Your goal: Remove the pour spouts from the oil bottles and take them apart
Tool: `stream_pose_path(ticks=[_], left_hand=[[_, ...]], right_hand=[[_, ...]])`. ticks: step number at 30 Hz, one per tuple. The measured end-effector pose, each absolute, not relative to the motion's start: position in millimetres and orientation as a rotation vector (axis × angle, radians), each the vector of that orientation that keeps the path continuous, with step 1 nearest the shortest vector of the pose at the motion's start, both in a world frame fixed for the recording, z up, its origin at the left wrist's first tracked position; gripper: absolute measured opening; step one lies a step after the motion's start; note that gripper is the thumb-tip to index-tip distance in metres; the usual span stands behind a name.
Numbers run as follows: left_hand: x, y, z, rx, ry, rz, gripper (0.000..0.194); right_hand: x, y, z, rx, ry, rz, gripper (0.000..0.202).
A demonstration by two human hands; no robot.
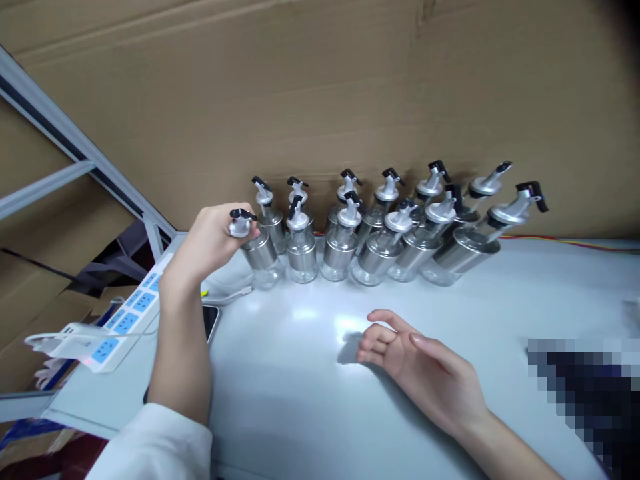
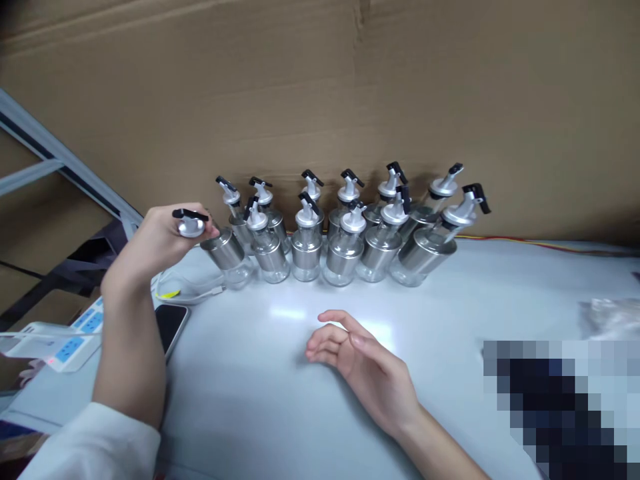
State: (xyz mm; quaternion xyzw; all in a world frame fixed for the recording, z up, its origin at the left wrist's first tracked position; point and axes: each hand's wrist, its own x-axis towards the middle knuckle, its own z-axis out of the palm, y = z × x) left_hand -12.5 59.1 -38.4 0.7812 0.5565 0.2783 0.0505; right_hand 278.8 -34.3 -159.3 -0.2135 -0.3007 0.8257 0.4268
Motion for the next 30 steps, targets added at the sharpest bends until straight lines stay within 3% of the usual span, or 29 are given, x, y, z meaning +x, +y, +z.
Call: stream_pose_path(ticks=[13, 20, 27, 30], left_hand=[[-3, 86, -64, 2.356, 1.669, 0.817, 0.014], [-2, 76, -48, 2.397, 1.742, 0.449, 0.008], [-2, 68, -47, 2.502, 1.676, 0.543, 0.026], [2, 52, -36, 2.502, 1.673, 0.608, 0.007]], right_hand=[[279, -35, -158, -0.577, -0.808, 2.013, 0.028], [277, -33, -157, -0.732, -0.914, 1.954, 0.030], [277, -33, -158, -0.695, -0.875, 1.944, 0.032], [277, -33, -158, -0.697, -0.889, 1.937, 0.030]])
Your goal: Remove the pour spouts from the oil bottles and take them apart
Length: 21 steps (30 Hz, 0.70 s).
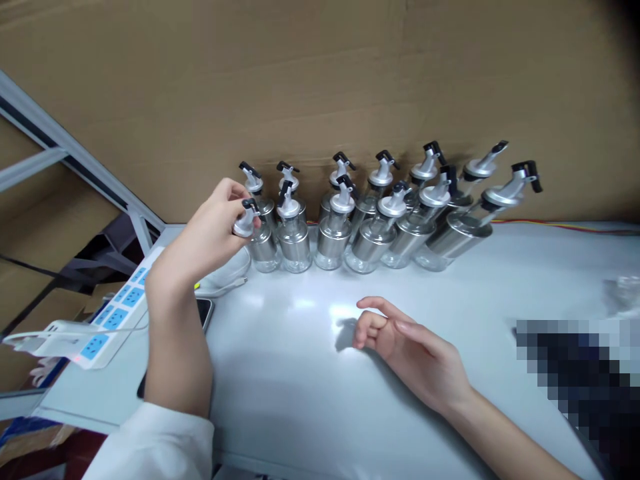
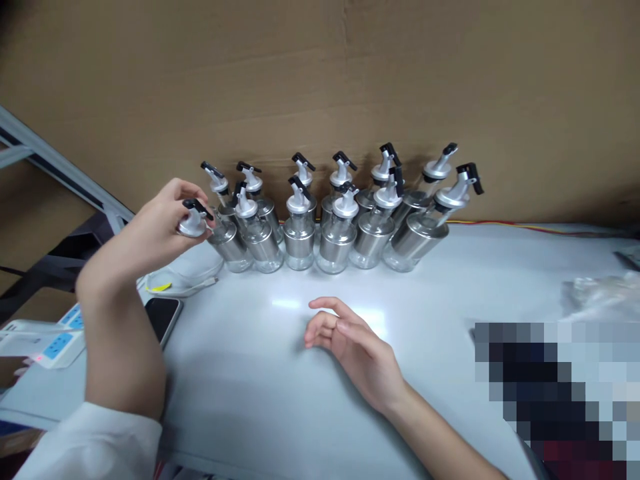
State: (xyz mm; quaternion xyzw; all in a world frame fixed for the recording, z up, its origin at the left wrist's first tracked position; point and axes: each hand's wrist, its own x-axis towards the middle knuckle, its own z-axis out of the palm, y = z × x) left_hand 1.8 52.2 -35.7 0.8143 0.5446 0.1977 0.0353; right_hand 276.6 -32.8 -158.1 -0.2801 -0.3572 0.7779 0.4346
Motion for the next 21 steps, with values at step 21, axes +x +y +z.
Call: stream_pose_path(ticks=[21], left_hand=[[94, -19, -177, 1.553, 1.001, 0.746, 0.037]], right_hand=[[280, -13, -162, -1.139, -1.670, 1.133, 0.034]])
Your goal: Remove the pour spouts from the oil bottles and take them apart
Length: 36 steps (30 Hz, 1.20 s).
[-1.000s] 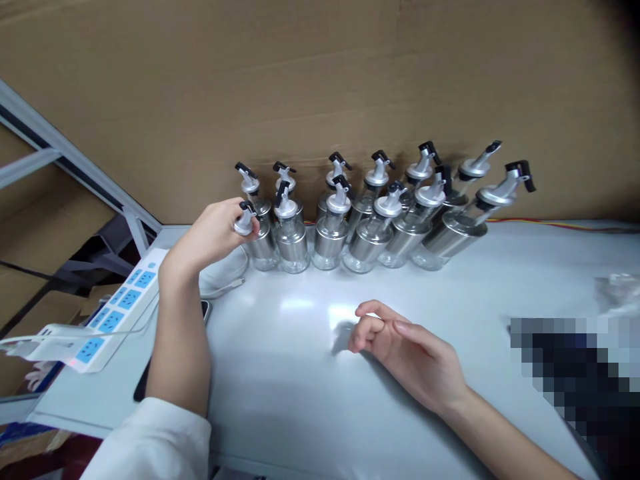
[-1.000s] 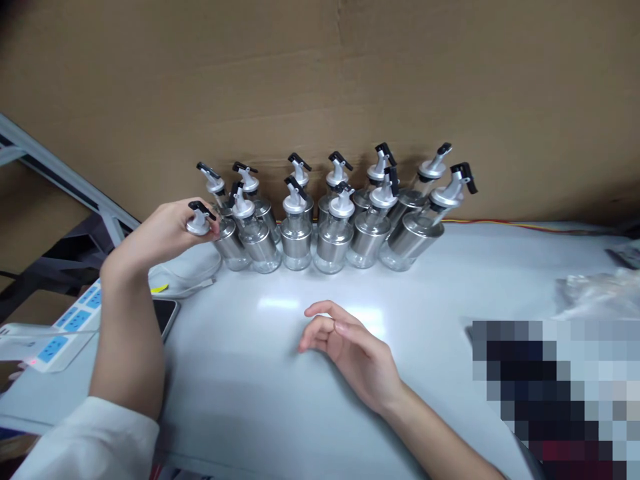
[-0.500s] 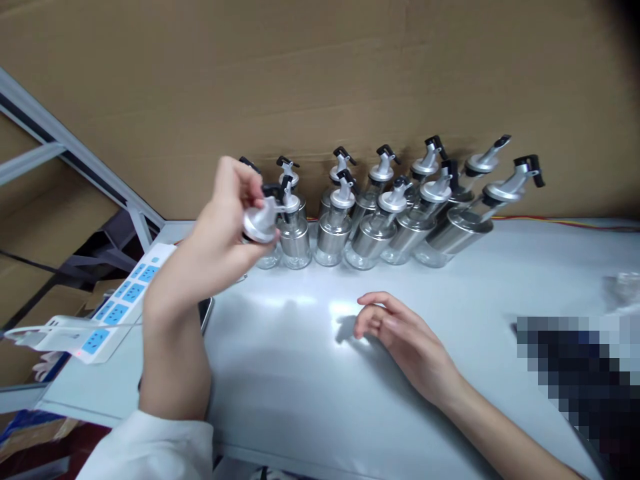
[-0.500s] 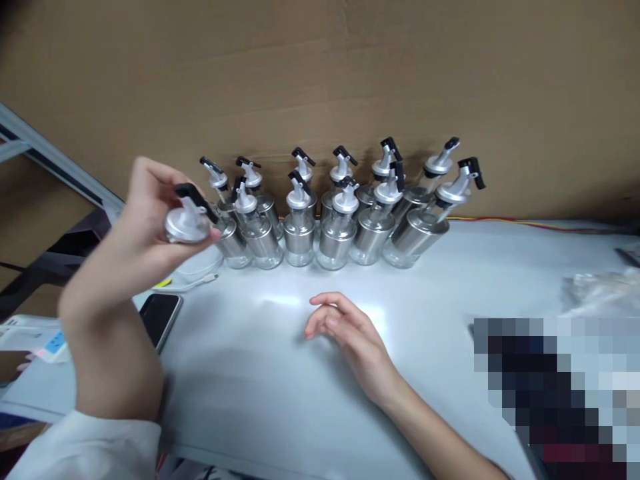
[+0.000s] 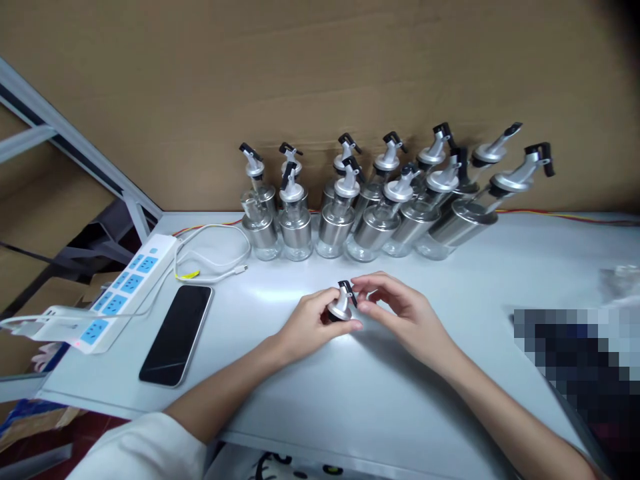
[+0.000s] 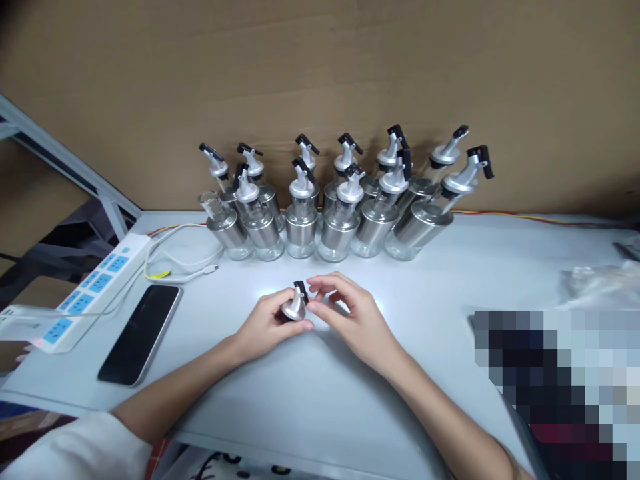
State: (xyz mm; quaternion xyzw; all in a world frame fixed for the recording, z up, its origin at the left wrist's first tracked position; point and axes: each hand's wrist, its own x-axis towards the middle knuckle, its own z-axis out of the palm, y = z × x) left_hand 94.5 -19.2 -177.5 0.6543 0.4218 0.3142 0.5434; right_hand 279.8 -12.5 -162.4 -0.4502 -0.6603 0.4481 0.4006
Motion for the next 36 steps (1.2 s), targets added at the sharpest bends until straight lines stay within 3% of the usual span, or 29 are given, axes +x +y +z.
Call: stream_pose_path(ticks=[4, 11, 18, 27, 36], left_hand=[[91, -22, -178, 1.633, 0.972, 0.676, 0.035], [87, -23, -182, 1.665, 0.911, 0.576, 0.053], [86, -17, -180, 1.884, 0.827, 0.442, 0.046], [81, -15, -178, 1.489, 0.989, 0.777, 0.035], [82, -18, -181, 1.433, 1.059, 0.800, 0.029]], right_hand=[[283, -9, -160, -1.031, -1.910, 0.998, 0.035], [289, -18, -164, -1.038, -2.137, 0.727, 0.035], [294, -19, -163, -1.018, -2.061, 0.644, 0.030], [298, -11, -184, -1.565, -2.066, 0.620, 0.024], [302, -14, -180, -1.378, -2.311, 0.546, 0.025]])
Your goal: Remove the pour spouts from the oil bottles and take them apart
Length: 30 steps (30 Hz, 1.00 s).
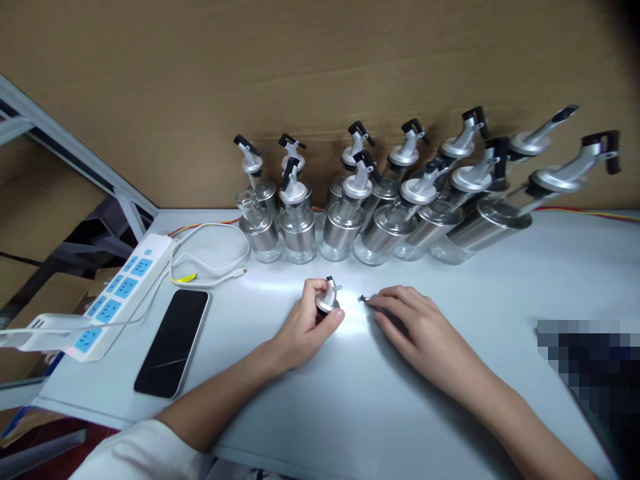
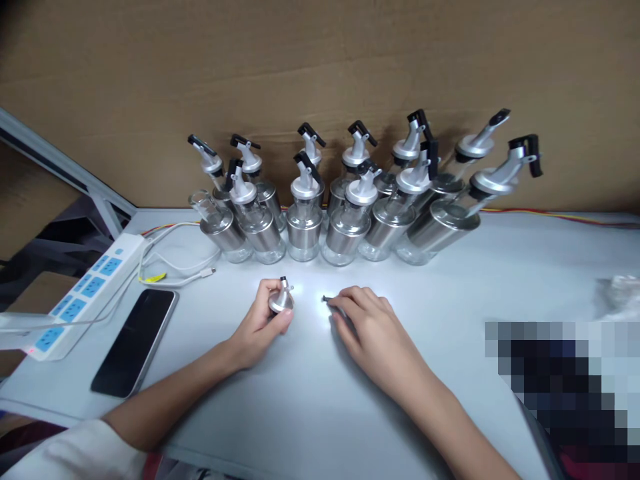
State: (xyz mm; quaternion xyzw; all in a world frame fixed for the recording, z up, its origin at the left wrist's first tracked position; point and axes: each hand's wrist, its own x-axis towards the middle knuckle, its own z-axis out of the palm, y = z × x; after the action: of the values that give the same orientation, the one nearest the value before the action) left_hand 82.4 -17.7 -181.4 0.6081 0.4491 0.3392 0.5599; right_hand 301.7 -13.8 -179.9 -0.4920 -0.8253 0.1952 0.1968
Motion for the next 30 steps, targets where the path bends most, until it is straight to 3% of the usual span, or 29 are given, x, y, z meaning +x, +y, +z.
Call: stream_pose_path(ticks=[6, 14, 18, 25, 30], left_hand=[[84, -16, -182, 1.651, 1.034, 0.870, 0.015], [86, -16, -182, 2.127, 0.895, 0.768, 0.013], [86, -17, -185, 2.250, 0.808, 0.766, 0.011], [88, -17, -185, 2.334, 0.781, 0.810, 0.013], [87, -17, -188, 2.369, 0.775, 0.727, 0.015]], right_hand=[[301, -14, -187, -1.420, -2.309, 0.492, 0.031], [294, -17, -174, -1.140, -2.151, 0.541, 0.017], [291, -21, -167, -0.944, -2.194, 0.638, 0.021], [291, -23, -162, -0.938, -2.243, 0.787, 0.009], [289, -25, -160, -0.980, -2.306, 0.836, 0.022]])
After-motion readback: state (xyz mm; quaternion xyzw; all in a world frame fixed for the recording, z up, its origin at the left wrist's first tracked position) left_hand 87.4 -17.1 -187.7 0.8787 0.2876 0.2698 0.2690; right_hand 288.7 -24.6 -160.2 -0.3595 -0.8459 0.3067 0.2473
